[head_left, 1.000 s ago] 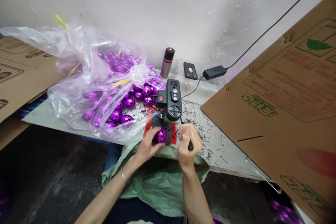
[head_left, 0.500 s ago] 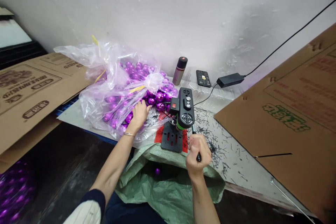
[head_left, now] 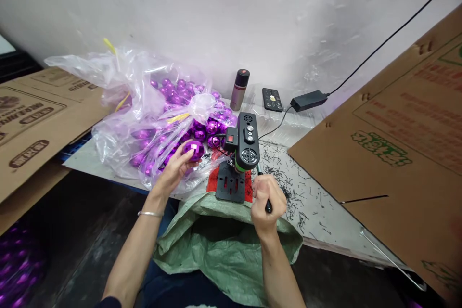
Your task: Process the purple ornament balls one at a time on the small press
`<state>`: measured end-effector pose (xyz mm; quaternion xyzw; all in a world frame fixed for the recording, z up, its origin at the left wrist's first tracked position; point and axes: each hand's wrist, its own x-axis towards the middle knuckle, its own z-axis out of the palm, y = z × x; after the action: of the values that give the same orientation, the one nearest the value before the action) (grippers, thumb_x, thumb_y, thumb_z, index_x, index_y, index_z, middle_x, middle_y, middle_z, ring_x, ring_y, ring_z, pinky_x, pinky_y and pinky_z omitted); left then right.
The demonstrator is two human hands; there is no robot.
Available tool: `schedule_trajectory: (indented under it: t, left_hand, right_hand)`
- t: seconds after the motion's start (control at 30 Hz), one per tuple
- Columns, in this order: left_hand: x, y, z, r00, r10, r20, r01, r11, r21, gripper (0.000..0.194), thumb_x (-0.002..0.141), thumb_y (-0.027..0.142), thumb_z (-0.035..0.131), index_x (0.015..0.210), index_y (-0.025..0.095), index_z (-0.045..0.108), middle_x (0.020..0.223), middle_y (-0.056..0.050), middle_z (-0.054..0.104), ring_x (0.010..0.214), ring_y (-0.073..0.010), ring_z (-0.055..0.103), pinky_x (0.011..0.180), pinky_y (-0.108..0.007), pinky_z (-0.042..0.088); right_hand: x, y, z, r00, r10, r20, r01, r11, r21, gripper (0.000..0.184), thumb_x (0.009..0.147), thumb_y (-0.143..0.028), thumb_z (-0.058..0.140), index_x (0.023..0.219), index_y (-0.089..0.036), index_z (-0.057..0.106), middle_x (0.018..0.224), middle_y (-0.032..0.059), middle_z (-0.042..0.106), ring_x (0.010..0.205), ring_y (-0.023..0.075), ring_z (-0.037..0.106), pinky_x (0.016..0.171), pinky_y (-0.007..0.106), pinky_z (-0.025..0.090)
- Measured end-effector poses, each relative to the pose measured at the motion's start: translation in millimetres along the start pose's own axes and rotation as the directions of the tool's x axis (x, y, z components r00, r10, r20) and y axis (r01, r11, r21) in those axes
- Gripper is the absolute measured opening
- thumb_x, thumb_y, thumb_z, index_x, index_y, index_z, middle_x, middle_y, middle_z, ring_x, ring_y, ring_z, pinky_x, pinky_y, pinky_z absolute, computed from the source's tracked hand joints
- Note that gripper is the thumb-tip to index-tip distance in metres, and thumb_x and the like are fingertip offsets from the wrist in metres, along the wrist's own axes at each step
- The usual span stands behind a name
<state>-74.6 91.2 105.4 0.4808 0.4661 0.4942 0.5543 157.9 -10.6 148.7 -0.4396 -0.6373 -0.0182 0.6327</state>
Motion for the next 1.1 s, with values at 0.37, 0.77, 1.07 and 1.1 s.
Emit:
schedule_trajectory:
  t: [0.37, 0.77, 1.07, 1.1]
  left_hand:
    - [-27, -86, 73.5, 1.0, -0.017, 0.02, 0.015, 0.992, 0.123, 0.062, 0.083, 0.047, 0.079, 0.135, 0.019, 0.059, 0.122, -0.011, 0.077, 0.111, -0.0264, 0.074, 0.099, -0.042, 0.059]
    - [-39, -105, 82.0, 0.935, 0.324, 0.142, -0.346, 0.757, 0.554, 0.059, 0.082, 0.049, 0.084, 0.129, 0.021, 0.062, 0.123, -0.012, 0.074, 0.116, -0.0317, 0.07, 0.105, -0.049, 0.052]
    - [-30, -112, 91.8, 0.879, 0.425, 0.216, -0.473, 0.718, 0.511, 0.056, 0.089, 0.046, 0.078, 0.135, 0.021, 0.061, 0.126, -0.012, 0.073, 0.117, -0.0301, 0.07, 0.103, -0.046, 0.055]
    - [-30, -113, 91.3, 0.88, 0.422, 0.218, -0.472, 0.726, 0.5, 0.056, 0.089, 0.046, 0.078, 0.135, 0.021, 0.06, 0.126, -0.012, 0.073, 0.117, -0.0299, 0.07, 0.103, -0.046, 0.055]
  right_hand:
    - [15, -7, -4, 0.996, 0.089, 0.013, -0.089, 0.996, 0.003, 0.035, 0.102, -0.015, 0.045, 0.068, -0.022, 0.046, 0.064, -0.0021, 0.047, 0.061, 0.0125, 0.049, 0.058, 0.03, 0.037]
    - [8, -7, -4, 0.999, 0.052, 0.013, -0.051, 0.999, -0.019, 0.033, 0.1, -0.008, 0.044, 0.071, -0.022, 0.046, 0.066, -0.0015, 0.049, 0.063, 0.0118, 0.049, 0.058, 0.029, 0.037]
    - [2, -4, -6, 0.999, 0.011, 0.039, -0.01, 1.0, -0.03, 0.03, 0.098, -0.005, 0.044, 0.074, -0.022, 0.047, 0.067, -0.0014, 0.051, 0.065, 0.0119, 0.051, 0.059, 0.028, 0.04]
    - [-1, -3, -6, 0.999, 0.009, 0.039, -0.007, 1.0, -0.03, 0.03, 0.098, -0.004, 0.044, 0.074, -0.022, 0.047, 0.067, -0.0015, 0.051, 0.065, 0.0119, 0.051, 0.059, 0.028, 0.04]
